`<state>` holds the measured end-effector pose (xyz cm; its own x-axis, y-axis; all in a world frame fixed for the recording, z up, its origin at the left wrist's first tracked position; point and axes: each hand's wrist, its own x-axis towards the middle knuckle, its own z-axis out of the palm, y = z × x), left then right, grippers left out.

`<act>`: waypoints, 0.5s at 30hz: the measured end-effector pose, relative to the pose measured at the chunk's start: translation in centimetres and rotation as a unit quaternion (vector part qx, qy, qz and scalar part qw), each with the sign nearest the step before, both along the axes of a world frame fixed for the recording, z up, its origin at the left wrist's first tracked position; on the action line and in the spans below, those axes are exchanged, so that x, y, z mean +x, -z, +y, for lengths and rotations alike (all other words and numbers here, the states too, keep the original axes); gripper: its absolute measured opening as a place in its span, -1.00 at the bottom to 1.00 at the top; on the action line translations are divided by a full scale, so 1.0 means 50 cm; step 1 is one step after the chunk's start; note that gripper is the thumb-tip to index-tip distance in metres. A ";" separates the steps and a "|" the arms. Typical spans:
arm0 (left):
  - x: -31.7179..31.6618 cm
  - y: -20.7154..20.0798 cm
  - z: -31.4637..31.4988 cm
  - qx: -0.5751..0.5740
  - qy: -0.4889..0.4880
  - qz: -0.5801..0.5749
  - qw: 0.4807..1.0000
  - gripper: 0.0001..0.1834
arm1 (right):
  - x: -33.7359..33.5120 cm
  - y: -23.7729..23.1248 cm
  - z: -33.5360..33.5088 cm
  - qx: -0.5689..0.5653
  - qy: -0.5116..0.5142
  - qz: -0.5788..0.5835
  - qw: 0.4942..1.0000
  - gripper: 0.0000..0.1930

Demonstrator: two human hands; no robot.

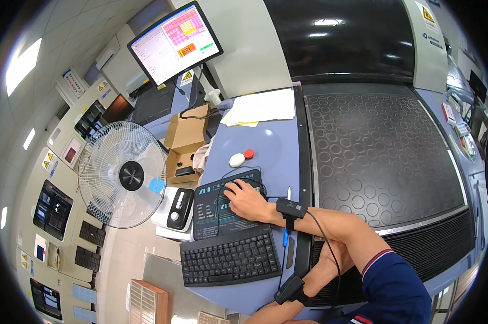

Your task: Inspecting and marking PCB panels at a workstation.

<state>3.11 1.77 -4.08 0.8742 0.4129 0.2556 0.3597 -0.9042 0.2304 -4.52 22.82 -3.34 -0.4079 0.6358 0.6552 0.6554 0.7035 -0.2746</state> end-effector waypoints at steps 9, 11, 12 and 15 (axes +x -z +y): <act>-0.004 -0.020 -0.001 0.000 -0.003 0.021 1.000 -0.45 | 0.003 -0.003 0.001 0.014 0.032 -0.007 0.999 -0.58; -0.005 -0.026 -0.001 -0.008 -0.006 0.011 1.000 -0.45 | 0.003 -0.004 0.000 0.010 0.031 -0.005 0.999 -0.57; -0.005 -0.030 -0.001 -0.006 -0.012 0.011 1.000 -0.45 | 0.004 -0.004 -0.001 0.009 0.036 -0.003 0.999 -0.57; -0.003 -0.014 0.001 0.002 -0.014 -0.009 1.000 -0.44 | 0.002 -0.006 -0.002 0.002 0.042 -0.002 0.999 -0.57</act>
